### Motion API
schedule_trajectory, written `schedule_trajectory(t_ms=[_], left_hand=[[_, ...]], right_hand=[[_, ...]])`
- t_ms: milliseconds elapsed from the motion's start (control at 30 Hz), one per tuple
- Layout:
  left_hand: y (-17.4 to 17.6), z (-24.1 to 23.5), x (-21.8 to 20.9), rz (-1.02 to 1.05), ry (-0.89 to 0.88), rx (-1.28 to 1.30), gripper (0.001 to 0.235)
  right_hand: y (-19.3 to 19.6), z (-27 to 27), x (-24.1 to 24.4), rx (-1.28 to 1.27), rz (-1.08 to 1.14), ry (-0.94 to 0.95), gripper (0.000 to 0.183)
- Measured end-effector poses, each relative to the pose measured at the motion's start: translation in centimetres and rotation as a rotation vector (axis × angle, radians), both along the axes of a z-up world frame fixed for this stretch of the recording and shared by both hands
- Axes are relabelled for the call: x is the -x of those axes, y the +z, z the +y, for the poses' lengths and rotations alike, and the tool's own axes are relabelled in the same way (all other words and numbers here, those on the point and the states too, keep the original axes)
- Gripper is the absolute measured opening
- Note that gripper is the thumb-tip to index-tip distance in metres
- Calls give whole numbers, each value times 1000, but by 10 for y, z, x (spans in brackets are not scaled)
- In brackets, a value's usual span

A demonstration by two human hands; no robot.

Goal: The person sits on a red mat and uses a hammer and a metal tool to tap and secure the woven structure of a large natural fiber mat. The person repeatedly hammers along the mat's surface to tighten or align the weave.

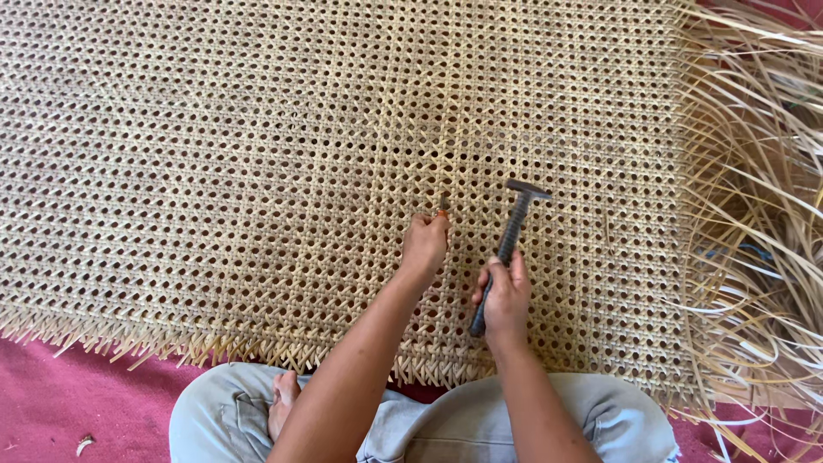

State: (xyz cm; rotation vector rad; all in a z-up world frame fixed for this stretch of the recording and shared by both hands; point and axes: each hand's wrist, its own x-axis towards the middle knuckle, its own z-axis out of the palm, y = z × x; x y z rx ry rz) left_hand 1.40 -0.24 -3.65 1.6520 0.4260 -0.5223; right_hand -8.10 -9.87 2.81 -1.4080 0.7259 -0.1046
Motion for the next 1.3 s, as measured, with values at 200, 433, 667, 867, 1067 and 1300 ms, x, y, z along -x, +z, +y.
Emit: schedule_trajectory(t_ms=[200, 433, 667, 867, 1067, 1300], left_hand=[[-13, 2, -7, 34, 25, 36, 35], [2, 10, -10, 66, 40, -8, 27], [30, 18, 0, 53, 0, 82, 21], [23, 16, -16, 2, -96, -135, 34], [22, 23, -42, -44, -253, -455, 42], [75, 28, -44, -121, -532, -853, 42]], right_hand=[[-39, 19, -4, -21, 30, 249, 31], [-8, 18, -10, -36, -8, -98, 14], [-54, 18, -9, -83, 94, 171, 41], [-68, 11, -10, -194, 12, 49, 45], [-37, 11, -12, -195, -50, 13, 40], [7, 2, -21, -252, -87, -88, 51]])
